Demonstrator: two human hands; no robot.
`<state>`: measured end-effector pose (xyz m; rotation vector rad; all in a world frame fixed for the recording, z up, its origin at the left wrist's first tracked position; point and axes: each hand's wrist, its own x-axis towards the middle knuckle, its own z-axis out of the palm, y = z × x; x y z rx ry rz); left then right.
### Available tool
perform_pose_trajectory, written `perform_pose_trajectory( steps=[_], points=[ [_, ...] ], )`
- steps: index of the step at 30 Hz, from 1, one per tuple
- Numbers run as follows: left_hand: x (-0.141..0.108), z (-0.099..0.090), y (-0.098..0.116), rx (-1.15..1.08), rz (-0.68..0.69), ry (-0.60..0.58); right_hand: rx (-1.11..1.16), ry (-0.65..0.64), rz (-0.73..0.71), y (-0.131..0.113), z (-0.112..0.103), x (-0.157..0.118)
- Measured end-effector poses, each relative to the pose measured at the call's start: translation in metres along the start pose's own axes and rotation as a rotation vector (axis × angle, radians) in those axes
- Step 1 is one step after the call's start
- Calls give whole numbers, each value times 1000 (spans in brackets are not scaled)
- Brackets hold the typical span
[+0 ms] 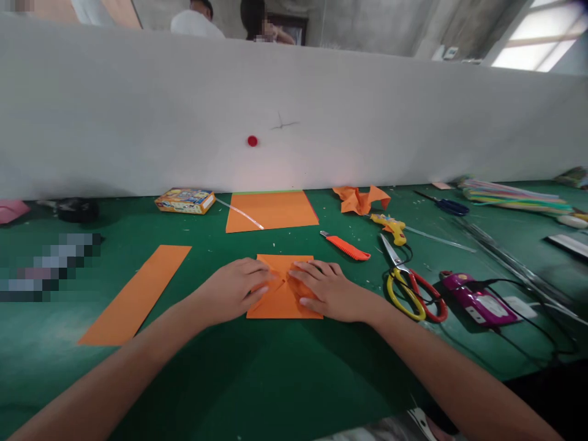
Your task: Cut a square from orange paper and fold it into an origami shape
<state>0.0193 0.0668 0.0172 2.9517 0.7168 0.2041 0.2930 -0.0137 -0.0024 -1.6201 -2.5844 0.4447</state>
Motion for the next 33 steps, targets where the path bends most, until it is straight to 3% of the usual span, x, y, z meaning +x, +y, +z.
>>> perform_pose_trajectory(
  steps=[4,7,14,24,33],
  points=[
    [7,21,16,-13,31,11,-11,19,-3,3,3,1],
    [7,32,23,-17,53,-55,-34,31,-12,5,7,1],
    [6,49,19,8,53,-88,-66,36,-27,7,8,1],
    [7,46,16,-99,48,-116,-67,37,-35,8,8,1],
    [5,36,6,-340,-7,-13,-32,21,-27,7,4,0]
  ],
)
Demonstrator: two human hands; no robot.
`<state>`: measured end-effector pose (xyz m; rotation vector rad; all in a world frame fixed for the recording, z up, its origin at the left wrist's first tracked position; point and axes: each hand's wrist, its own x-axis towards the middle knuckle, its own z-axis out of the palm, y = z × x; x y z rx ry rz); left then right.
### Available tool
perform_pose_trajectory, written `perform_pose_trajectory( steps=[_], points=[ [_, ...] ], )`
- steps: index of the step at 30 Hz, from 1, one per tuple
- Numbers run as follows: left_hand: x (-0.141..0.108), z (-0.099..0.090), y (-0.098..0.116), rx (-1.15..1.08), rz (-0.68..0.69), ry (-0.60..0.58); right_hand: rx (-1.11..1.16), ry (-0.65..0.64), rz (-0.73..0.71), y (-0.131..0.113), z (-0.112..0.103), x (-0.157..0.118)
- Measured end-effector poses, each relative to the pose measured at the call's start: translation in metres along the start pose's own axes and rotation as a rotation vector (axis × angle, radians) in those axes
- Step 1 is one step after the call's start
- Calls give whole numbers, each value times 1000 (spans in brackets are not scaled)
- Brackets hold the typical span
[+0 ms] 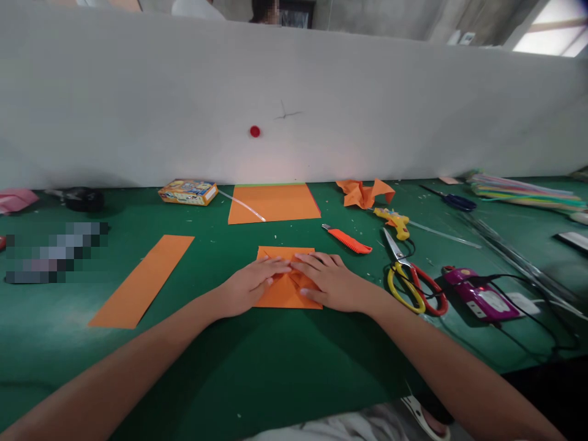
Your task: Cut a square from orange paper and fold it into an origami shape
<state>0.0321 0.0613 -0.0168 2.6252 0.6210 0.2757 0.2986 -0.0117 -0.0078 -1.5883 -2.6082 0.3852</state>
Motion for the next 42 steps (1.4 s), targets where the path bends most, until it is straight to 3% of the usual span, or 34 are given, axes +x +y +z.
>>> perform_pose_trajectory(
  steps=[6,15,23,29,34,42],
  points=[
    [3,0,2,-6,25,13,-10,-12,7,0,0,0],
    [4,-9,-5,37,64,-66,68,41,-18,3,0,0],
    [-3,-10,-3,231,141,-53,154,70,-44,10,-2,3],
    [-3,-11,-11,243,166,-70,60,139,-178,-9,-11,-2],
    [-1,-10,-15,224,143,-57,-9,69,-324,-28,-6,-2],
    [-1,-6,-15,182,99,-30,-105,62,-388,-39,5,2]
  ],
)
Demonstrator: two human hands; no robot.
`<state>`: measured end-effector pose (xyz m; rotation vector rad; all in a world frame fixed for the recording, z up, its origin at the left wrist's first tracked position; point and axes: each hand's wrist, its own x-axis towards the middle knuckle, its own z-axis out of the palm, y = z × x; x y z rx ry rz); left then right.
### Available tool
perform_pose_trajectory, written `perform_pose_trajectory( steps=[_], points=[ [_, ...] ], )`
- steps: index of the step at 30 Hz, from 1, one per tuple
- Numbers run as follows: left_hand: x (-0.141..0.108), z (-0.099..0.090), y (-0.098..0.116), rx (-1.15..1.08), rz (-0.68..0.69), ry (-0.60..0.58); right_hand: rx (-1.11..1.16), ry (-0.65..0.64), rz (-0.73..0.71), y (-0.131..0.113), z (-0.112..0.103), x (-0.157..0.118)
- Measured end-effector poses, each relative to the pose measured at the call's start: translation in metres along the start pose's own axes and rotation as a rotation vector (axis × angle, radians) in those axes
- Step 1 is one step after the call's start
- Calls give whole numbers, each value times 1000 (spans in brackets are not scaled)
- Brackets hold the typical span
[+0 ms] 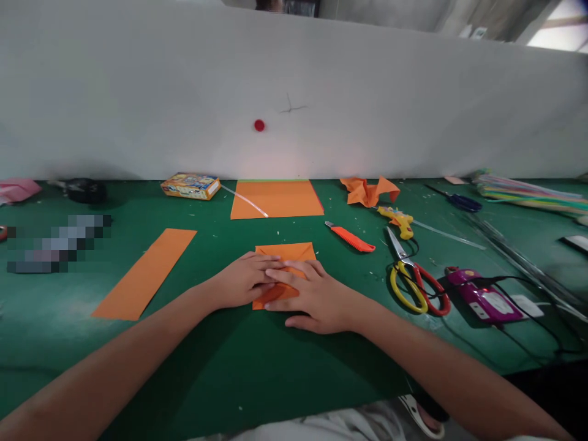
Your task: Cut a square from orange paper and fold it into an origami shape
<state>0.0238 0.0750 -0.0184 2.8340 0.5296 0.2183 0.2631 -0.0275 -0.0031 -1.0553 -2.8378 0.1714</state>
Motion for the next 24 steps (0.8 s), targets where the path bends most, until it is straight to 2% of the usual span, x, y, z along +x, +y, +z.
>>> perform_pose_trajectory(
  steps=[9,24],
  points=[
    [-1,4,-3,-42,-26,27,-10,-6,42,-14,6,6],
    [1,-1,-1,-75,8,14,37,52,156,-42,10,13]
  ],
)
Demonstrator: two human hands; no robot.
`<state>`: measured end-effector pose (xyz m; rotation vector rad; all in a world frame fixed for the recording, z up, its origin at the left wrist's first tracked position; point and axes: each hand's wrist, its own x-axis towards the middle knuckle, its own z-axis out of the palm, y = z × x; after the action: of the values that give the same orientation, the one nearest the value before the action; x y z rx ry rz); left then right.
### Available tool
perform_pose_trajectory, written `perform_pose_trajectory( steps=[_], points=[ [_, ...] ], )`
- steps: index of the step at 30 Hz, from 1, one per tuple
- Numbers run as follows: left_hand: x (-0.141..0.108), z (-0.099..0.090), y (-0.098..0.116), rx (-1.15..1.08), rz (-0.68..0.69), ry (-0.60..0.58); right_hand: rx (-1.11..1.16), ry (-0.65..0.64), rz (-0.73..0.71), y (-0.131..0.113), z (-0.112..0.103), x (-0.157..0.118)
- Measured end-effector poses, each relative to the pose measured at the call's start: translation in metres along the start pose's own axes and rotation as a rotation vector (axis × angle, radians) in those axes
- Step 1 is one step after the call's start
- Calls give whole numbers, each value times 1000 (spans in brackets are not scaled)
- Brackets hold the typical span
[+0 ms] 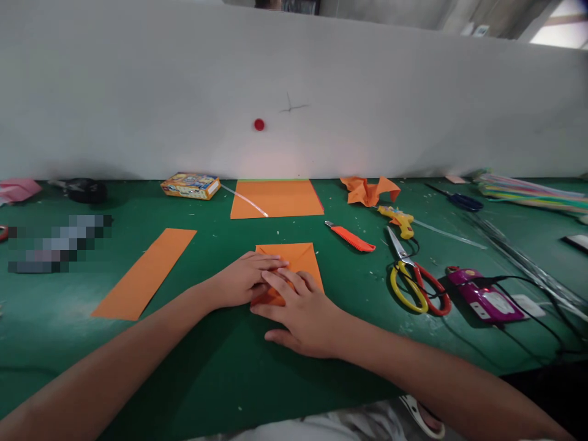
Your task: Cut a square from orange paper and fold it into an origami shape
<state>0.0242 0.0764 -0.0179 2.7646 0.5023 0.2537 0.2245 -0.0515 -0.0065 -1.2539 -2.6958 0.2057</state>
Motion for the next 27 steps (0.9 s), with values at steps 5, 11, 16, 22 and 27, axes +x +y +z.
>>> perform_pose_trajectory(
  steps=[5,11,16,22,27],
  points=[
    [0,0,3,26,-5,-13,5,-25,10,3,-9,-3],
    [-1,4,1,41,0,-24,33,-112,-13,18,-24,-11],
    [-2,2,3,32,25,-24,51,-74,-37,29,-29,-14],
    [-4,-2,7,39,55,-43,81,-34,-8,38,-35,-17],
    [-4,-4,8,70,63,-51,127,-47,7,42,-39,-18]
  ],
)
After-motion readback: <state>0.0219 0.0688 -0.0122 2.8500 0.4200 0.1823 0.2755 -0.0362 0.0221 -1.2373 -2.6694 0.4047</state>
